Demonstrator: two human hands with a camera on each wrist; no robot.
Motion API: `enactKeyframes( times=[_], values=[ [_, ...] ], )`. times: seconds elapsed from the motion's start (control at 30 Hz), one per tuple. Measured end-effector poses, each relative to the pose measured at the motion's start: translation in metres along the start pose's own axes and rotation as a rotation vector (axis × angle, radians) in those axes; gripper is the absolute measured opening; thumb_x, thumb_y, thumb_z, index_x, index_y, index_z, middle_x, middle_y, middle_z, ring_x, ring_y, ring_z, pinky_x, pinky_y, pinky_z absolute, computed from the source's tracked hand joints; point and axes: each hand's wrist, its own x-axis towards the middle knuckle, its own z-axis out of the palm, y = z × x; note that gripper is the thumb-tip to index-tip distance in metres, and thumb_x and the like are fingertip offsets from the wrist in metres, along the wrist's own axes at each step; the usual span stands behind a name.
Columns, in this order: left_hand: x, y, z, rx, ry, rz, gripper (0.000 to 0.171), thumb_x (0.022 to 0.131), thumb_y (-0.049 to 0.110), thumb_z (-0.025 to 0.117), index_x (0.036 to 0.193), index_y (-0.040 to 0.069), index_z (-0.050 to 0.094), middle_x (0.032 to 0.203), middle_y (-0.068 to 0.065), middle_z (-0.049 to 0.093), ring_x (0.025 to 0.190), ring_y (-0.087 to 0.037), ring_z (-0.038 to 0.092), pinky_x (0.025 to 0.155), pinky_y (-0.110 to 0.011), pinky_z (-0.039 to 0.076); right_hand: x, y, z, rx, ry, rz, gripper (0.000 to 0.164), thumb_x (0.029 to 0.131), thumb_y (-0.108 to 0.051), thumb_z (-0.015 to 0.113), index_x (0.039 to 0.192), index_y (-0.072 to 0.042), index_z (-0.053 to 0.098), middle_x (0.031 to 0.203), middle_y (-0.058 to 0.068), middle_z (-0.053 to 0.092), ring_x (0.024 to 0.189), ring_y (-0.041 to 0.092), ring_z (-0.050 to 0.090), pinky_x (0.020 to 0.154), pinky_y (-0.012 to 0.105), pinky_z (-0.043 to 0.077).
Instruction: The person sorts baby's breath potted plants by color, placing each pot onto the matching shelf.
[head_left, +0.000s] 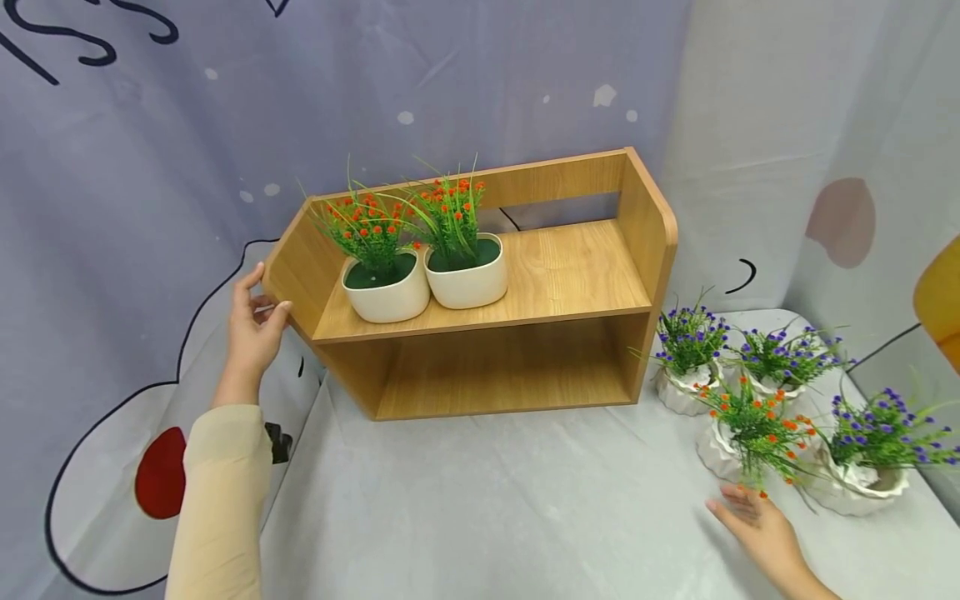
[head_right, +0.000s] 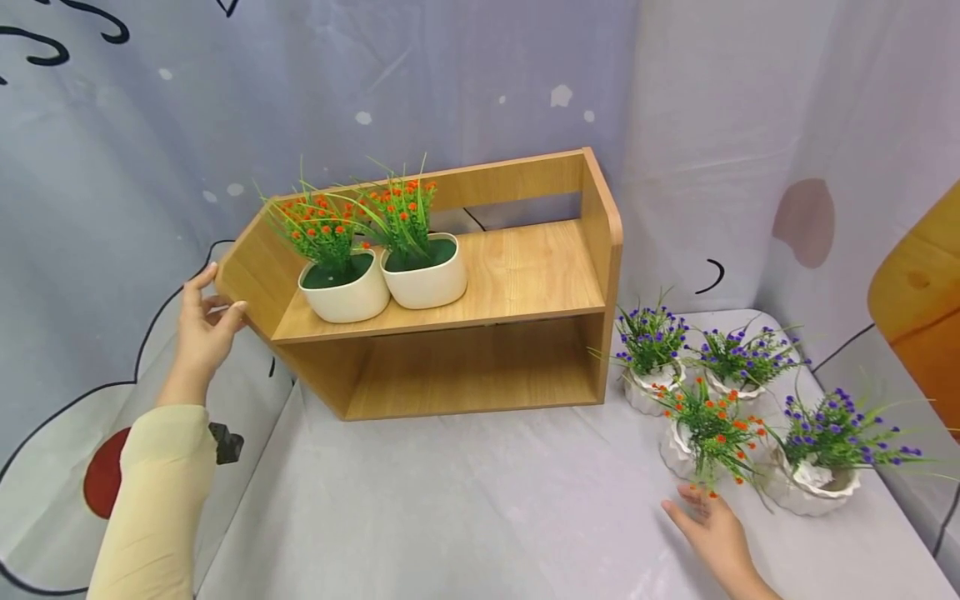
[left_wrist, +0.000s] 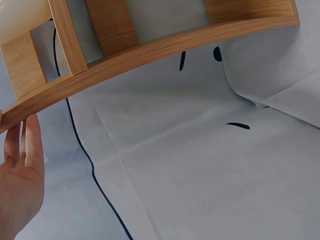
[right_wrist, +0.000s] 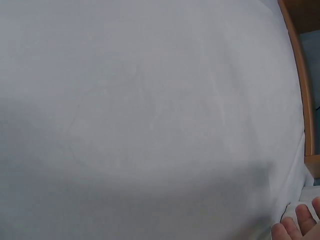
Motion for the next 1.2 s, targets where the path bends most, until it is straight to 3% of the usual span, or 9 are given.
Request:
enactKeyframes(
  times=[0.1, 0.2, 0.5, 0.67, 0.77, 0.83, 0.93, 1.0, 1.2],
  values=[
    [0.0, 0.001, 0.0, 0.0, 0.005, 0.001, 0.062, 0.097, 0.01, 0.051, 0.15, 0.026, 0.024, 0.106, 0.006, 0.043, 0.086, 0.001, 0.049, 0.071, -0.006, 0.047, 0.001, 0.002, -0.004, -0.068, -0.002, 0.051, 0.057, 0.092, -0.036, 0.062, 0.121, 0.012, 0.052, 0.121, 0.032, 0.056, 0.092, 0.011, 0.062, 0.072, 0.021, 0.053],
    [0.001, 0.001, -0.001, 0.002, 0.007, -0.001, 0.061, 0.097, 0.011, 0.051, 0.15, 0.026, 0.024, 0.106, 0.006, 0.043, 0.086, 0.002, 0.048, 0.071, -0.005, 0.047, 0.002, 0.003, -0.008, -0.114, 0.026, 0.095, 0.059, 0.092, -0.04, 0.06, 0.121, 0.01, 0.051, 0.119, 0.033, 0.057, 0.105, 0.044, 0.057, 0.073, 0.036, 0.054],
    [-0.001, 0.002, -0.002, -0.004, 0.002, -0.01, 0.061, 0.097, 0.013, 0.051, 0.15, 0.026, 0.023, 0.105, 0.006, 0.043, 0.089, -0.004, 0.05, 0.072, -0.004, 0.046, 0.009, 0.001, -0.016, -0.062, 0.204, 0.15, 0.072, 0.087, -0.033, 0.067, 0.131, 0.015, 0.036, 0.122, 0.038, 0.046, 0.108, 0.051, 0.05, 0.085, 0.056, 0.043],
    [0.0, 0.002, 0.0, -0.03, 0.005, 0.008, 0.062, 0.096, 0.009, 0.052, 0.15, 0.024, 0.025, 0.103, 0.006, 0.043, 0.087, -0.003, 0.052, 0.071, -0.005, 0.048, 0.017, 0.001, -0.018, 0.022, 0.355, 0.028, 0.071, 0.077, -0.014, 0.076, 0.133, 0.008, 0.039, 0.121, 0.032, 0.046, 0.106, 0.043, 0.049, 0.083, 0.025, 0.043],
    [0.001, 0.002, 0.001, -0.034, 0.008, 0.023, 0.063, 0.096, 0.005, 0.052, 0.15, 0.022, 0.025, 0.103, 0.004, 0.044, 0.084, -0.001, 0.052, 0.07, -0.006, 0.048, 0.025, 0.001, -0.018, 0.034, 0.42, -0.104, 0.068, 0.072, -0.007, 0.077, 0.132, 0.002, 0.046, 0.121, 0.018, 0.051, 0.108, 0.005, 0.047, 0.085, 0.005, 0.032],
    [0.001, 0.002, 0.001, -0.031, 0.008, 0.025, 0.063, 0.095, 0.004, 0.052, 0.15, 0.021, 0.025, 0.103, 0.003, 0.044, 0.083, 0.001, 0.052, 0.07, -0.006, 0.048, 0.03, 0.002, -0.019, 0.052, 0.446, -0.166, 0.067, 0.069, -0.006, 0.079, 0.129, 0.001, 0.049, 0.117, -0.006, 0.055, 0.101, -0.015, 0.039, 0.085, -0.006, 0.021],
    [0.002, 0.003, 0.002, -0.027, 0.007, 0.025, 0.064, 0.095, 0.004, 0.052, 0.15, 0.021, 0.025, 0.104, 0.001, 0.045, 0.084, 0.0, 0.052, 0.07, -0.007, 0.049, 0.035, 0.002, -0.02, 0.05, 0.459, -0.21, 0.064, 0.066, -0.005, 0.081, 0.123, 0.004, 0.053, 0.104, -0.029, 0.047, 0.097, -0.025, 0.029, 0.085, -0.005, 0.021],
    [0.002, 0.003, 0.003, -0.029, 0.004, 0.019, 0.064, 0.095, 0.003, 0.052, 0.15, 0.021, 0.025, 0.105, 0.0, 0.045, 0.086, -0.003, 0.053, 0.07, -0.007, 0.049, 0.036, 0.001, -0.02, 0.092, 0.471, -0.149, 0.066, 0.064, -0.006, 0.083, 0.12, 0.006, 0.05, 0.099, -0.036, 0.036, 0.09, -0.023, 0.031, 0.08, -0.002, 0.025],
    [0.002, 0.006, 0.004, -0.047, 0.006, 0.014, 0.063, 0.095, -0.001, 0.051, 0.15, 0.018, 0.026, 0.109, -0.004, 0.046, 0.087, -0.009, 0.054, 0.069, -0.006, 0.048, 0.038, 0.004, -0.021, 0.191, 0.455, -0.014, 0.058, 0.066, -0.005, 0.084, 0.115, -0.006, 0.052, 0.097, -0.027, 0.041, 0.086, -0.016, 0.037, 0.078, 0.008, 0.03]
  ],
)
